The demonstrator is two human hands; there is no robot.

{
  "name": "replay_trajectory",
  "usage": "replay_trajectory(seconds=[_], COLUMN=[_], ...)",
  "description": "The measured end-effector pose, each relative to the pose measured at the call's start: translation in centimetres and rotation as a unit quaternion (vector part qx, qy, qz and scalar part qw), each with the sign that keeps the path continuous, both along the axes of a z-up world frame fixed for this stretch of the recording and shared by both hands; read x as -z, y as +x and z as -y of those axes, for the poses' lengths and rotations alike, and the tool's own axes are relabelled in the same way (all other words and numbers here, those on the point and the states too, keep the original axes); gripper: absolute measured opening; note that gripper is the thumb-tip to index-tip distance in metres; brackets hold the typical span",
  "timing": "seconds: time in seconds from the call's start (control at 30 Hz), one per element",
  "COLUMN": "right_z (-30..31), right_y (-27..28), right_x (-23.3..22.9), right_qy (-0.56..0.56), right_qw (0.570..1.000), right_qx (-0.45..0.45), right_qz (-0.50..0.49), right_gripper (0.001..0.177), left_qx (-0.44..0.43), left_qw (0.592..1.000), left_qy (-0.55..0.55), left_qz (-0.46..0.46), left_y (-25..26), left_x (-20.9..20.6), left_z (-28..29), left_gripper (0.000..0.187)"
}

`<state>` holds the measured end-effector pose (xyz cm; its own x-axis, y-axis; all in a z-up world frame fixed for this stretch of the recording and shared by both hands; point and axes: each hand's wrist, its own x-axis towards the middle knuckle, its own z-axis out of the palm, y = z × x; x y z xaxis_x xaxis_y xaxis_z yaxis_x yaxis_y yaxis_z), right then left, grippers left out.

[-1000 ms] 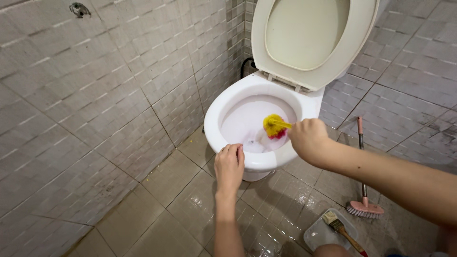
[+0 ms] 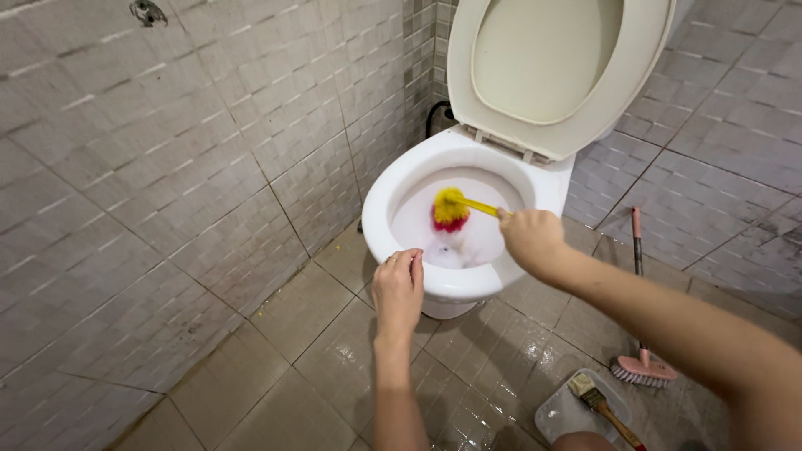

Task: The person pours soapy water from a plastic container into the toilet bowl and scrubs the interior with a brush. They then switch to a yellow toilet brush and continue scrubbing the bowl thoroughly.

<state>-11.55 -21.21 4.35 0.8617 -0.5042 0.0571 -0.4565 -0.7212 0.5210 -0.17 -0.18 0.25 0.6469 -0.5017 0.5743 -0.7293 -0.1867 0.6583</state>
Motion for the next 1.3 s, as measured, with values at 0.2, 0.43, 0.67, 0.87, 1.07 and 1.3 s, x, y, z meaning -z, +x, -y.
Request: replay_trajectory(seconds=[0.2, 0.43, 0.67, 0.87, 1.07, 1.3], right_z=[3.3, 2.0, 4.8, 4.2, -0.1, -0.6], right_y=[-0.7, -0.1, -1.9, -0.4, -1.5, -0.6], right_x=[-1.6, 0.2, -2.3, -1.2, 1.4, 1.6], right_qy=[0.047, 0.046, 0.0, 0.039, 0.038, 0.044], right_qw=[0.997, 0.997, 0.999, 0.999, 0.992, 0.992], right_qx=[0.061, 0.056, 0.04, 0.012, -0.103, -0.074], right_qz=[-0.027, 0.031, 0.035, 0.018, -0.054, -0.088], right_gripper=[0.017, 0.025, 0.022, 0.029, 0.046, 0.028], left_qx=[0.006, 0.014, 0.0, -0.021, -0.023, -0.032], left_qw=[1.0, 0.998, 0.993, 0.996, 0.998, 0.995], left_qy=[-0.009, -0.018, 0.003, 0.015, 0.026, 0.075], left_qz=[-0.023, -0.055, -0.116, -0.087, -0.055, -0.051], left_y=[0.3, -0.1, -0.4, 0.0, -0.6, -1.4], left_x=[-0.3, -0.4, -0.7, -0.4, 0.4, 0.2], left_z=[-1.0, -0.7, -0.8, -0.7, 0.1, 0.9], left_gripper=[0.014, 0.015, 0.019, 0.019, 0.017, 0.018])
